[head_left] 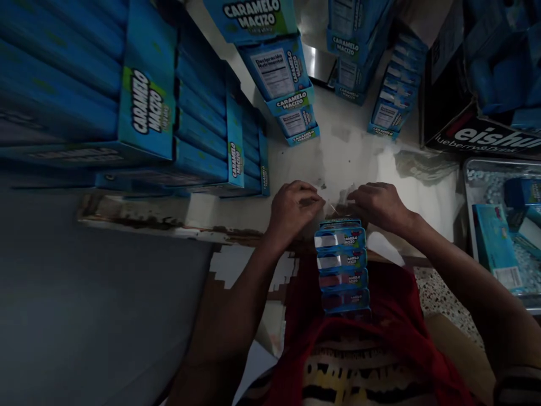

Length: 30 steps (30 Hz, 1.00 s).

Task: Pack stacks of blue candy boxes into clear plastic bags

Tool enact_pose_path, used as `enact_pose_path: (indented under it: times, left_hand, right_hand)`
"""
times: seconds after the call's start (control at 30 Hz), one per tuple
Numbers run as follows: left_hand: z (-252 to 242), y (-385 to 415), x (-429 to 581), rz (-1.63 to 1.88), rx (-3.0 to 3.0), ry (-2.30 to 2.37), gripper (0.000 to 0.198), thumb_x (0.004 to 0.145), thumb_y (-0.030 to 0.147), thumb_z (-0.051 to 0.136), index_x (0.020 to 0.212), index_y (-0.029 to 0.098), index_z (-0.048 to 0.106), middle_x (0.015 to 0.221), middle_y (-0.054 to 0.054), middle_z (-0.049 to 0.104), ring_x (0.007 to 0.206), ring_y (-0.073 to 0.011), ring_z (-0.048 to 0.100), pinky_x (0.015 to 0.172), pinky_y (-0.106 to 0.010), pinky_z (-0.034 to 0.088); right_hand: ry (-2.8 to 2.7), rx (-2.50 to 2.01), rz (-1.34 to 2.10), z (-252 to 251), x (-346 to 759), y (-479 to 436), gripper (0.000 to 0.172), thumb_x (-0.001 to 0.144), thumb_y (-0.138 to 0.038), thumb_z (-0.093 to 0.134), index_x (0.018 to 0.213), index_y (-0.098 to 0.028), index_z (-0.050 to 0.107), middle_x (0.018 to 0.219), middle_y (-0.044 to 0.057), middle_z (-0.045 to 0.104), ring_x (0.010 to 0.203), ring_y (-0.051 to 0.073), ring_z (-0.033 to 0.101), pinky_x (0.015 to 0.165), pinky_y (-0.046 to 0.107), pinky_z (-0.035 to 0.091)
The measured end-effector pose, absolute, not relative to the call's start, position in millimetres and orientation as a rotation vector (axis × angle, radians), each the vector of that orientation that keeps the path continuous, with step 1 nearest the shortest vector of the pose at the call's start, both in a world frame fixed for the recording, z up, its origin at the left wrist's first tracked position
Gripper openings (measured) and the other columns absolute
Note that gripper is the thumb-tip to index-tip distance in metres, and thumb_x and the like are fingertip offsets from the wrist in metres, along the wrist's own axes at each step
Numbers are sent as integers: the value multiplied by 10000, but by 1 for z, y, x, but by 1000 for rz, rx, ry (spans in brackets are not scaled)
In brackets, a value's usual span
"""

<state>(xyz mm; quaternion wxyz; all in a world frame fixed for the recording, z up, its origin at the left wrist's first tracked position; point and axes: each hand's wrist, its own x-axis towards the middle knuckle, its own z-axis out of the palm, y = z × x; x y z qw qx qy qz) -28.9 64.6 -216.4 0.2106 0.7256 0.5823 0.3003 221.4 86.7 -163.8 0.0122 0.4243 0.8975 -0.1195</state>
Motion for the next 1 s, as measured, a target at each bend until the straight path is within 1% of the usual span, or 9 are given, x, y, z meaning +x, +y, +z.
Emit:
enact_pose_path:
  times: [0.07, 0.17, 0.27, 0.33, 0.57, 0.7, 0.83, 0.9, 1.0]
  left_hand:
    - [-216, 63, -31, 849, 2070, 1649, 156, 928, 281, 724, 822, 220, 821, 975, -62, 760, 962, -237, 683, 891, -389, 539]
    - [-216, 50, -36, 850, 2348, 1574, 215, 1001, 307, 657, 904, 221, 829, 879, -71, 754, 893, -238, 670, 822, -381, 534]
    - [-216, 27, -41, 818, 2514, 1543, 190, 1004, 288, 642, 957, 230, 817, 856, -76, 771, 837, -234, 679, 770, -372, 529]
    - [-212, 13, -42, 829, 2512, 1575, 160, 993, 283, 655, 959, 240, 806, 854, -73, 776, 825, -232, 688, 770, -370, 535]
    - [-156, -8, -36, 947, 2406, 1557, 168, 1004, 253, 643, 986, 261, 810, 868, -39, 791, 816, -210, 737, 757, -327, 585]
    - [-132, -25, -29, 1006, 2247, 1618, 135, 1000, 254, 671, 1019, 241, 804, 926, -33, 808, 797, -173, 763, 723, -283, 601]
    - [-139, -39, -12, 1202, 2167, 1883, 82, 977, 227, 707, 962, 220, 787, 885, -37, 807, 769, -164, 761, 702, -275, 586]
    - [-149, -40, -3, 1336, 2173, 1946, 76, 966, 189, 715, 960, 215, 787, 856, -43, 803, 753, -158, 759, 694, -262, 586]
    - [-164, -37, 4, 1483, 2172, 1992, 96, 956, 161, 716, 969, 214, 795, 826, -53, 797, 756, -161, 761, 720, -262, 605]
  right_hand:
    - [2736, 1269, -349, -162, 223, 84, 59, 997, -230, 683, 966, -208, 729, 920, 40, 787, 762, 166, 654, 618, 320, 251]
    - [2651, 1301, -401, -164, 229, 75, 73, 990, -222, 680, 923, -207, 704, 883, 39, 778, 703, 157, 640, 584, 328, 214]
    - [2650, 1380, -516, -168, 233, 63, 63, 959, -184, 664, 943, -214, 717, 878, 33, 778, 700, 156, 644, 586, 319, 260]
    - [2645, 1428, -619, -167, 232, 58, 129, 922, -161, 649, 982, -228, 742, 878, 20, 781, 698, 155, 646, 599, 312, 297]
    - [2467, 1652, -656, -120, 224, 54, 159, 888, -218, 643, 803, -238, 775, 741, 17, 763, 634, 162, 630, 603, 304, 281]
    - [2684, 1801, -499, -95, 219, 27, 198, 909, -233, 601, 763, -218, 735, 717, 25, 748, 587, 144, 604, 584, 297, 312]
    - [2849, 2125, -399, -102, 206, -3, 240, 953, -188, 568, 757, -214, 703, 721, 23, 726, 595, 132, 636, 571, 284, 407]
    - [2932, 2293, -242, -113, 199, -13, 271, 986, -182, 572, 754, -224, 705, 698, 16, 716, 578, 128, 645, 551, 280, 452]
    - [3102, 2313, 111, -128, 195, -23, 216, 996, -162, 620, 846, -246, 750, 752, 13, 764, 615, 128, 699, 578, 274, 532]
